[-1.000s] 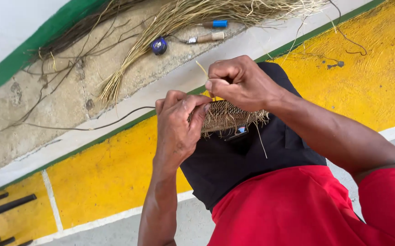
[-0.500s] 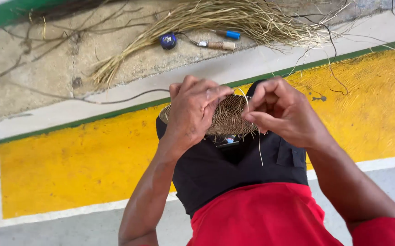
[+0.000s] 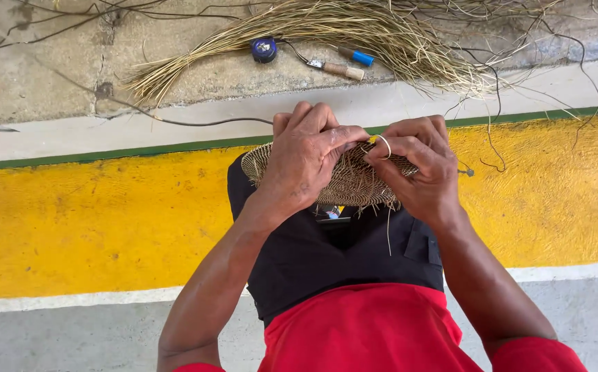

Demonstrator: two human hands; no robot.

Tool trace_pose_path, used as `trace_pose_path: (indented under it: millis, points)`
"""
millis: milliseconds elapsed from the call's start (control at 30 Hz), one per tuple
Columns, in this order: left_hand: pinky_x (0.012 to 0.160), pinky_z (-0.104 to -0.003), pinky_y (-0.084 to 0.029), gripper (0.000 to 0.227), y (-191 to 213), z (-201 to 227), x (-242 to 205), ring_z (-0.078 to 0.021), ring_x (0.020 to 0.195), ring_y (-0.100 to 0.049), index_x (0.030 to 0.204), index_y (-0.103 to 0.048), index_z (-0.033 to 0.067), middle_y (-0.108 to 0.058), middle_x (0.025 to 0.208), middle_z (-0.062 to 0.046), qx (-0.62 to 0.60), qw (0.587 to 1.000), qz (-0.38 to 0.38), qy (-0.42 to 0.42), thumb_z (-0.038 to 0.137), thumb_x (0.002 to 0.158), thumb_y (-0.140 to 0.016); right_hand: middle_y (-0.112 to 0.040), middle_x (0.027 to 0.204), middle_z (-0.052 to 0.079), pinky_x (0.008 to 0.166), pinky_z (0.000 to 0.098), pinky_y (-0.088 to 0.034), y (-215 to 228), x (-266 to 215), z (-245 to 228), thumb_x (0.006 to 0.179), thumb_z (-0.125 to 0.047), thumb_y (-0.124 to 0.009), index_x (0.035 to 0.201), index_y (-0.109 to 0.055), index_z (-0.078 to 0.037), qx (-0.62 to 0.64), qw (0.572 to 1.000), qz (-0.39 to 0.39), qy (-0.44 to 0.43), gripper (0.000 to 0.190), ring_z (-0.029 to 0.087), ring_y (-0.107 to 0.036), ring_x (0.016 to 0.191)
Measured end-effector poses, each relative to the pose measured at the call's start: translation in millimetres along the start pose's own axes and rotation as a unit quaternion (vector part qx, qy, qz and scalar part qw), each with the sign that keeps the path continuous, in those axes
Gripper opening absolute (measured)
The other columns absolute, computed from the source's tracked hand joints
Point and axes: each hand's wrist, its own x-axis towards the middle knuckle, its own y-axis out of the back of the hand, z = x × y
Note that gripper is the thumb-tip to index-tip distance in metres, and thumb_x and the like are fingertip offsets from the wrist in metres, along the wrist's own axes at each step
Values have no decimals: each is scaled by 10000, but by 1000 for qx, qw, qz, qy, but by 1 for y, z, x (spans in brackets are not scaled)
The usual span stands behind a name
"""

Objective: Weaving bamboo strips into a circular craft object.

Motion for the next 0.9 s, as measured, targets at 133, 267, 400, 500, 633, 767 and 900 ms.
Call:
trace_pose_path:
  millis: [133, 267, 400, 500, 633, 767, 900]
  points:
    - [906, -363, -356, 316, -2, -1, 1, -169, 934, -518, 1144, -783, 228, -493, 880, 29, 1, 1000, 3, -17, 53, 881, -767, -671, 1081, 7, 941, 373, -470, -4, 0, 1, 839, -46, -868, 1027, -738, -156, -12, 1000, 2, -26, 254, 219, -579, 1073]
    - [905, -365, -356, 326, 0, 1, 1, -172, 938, -520, 1164, -776, 212, -494, 892, 25, 3, 1000, 8, -21, 48, 883, -767, -649, 1055, 25, 888, 365, -477, -10, 1, 0, 815, -48, -881, 1019, -738, -143, -27, 999, 3, -33, 267, 233, -568, 1037]
    - [897, -364, -353, 316, -1, 1, -2, -172, 937, -522, 1169, -774, 206, -498, 892, 29, -3, 1000, 8, -21, 60, 889, -772, -624, 1038, 34, 892, 381, -466, -11, 4, -6, 841, -43, -890, 1030, -732, -127, -32, 999, 16, -29, 260, 227, -567, 1013]
    - [897, -369, -353, 311, 3, 3, -3, -175, 937, -527, 1150, -781, 211, -507, 890, 28, 5, 1000, 3, -17, 66, 875, -770, -632, 1018, 28, 874, 394, -476, -11, 4, -3, 798, -20, -863, 1008, -737, -135, -20, 999, 24, 9, 271, 234, -568, 996]
    - [888, -373, -350, 287, 6, 2, -4, -181, 949, -530, 1139, -778, 226, -529, 895, 33, 6, 1000, -4, -22, 80, 892, -766, -625, 983, 35, 810, 375, -483, 6, 17, 11, 768, -82, -876, 975, -754, -126, 4, 997, -60, 38, 245, 230, -573, 919]
    - [884, -373, -350, 281, 11, 6, -9, -181, 938, -535, 1134, -767, 257, -546, 887, 42, 2, 1000, -11, -27, 99, 903, -759, -694, 1027, -5, 889, 335, -544, 21, 38, 46, 951, -110, -800, 1066, -736, -100, 109, 982, -155, -11, 132, 163, -661, 990]
    - [885, -365, -356, 283, 14, 11, -9, -179, 921, -542, 1144, -762, 273, -544, 870, 47, 4, 999, -18, -41, 95, 925, -747, -689, 1078, 48, 888, 349, -555, 6, 61, 43, 912, -113, -744, 1127, -730, -67, 230, 932, -276, -38, 220, 163, -665, 1018]
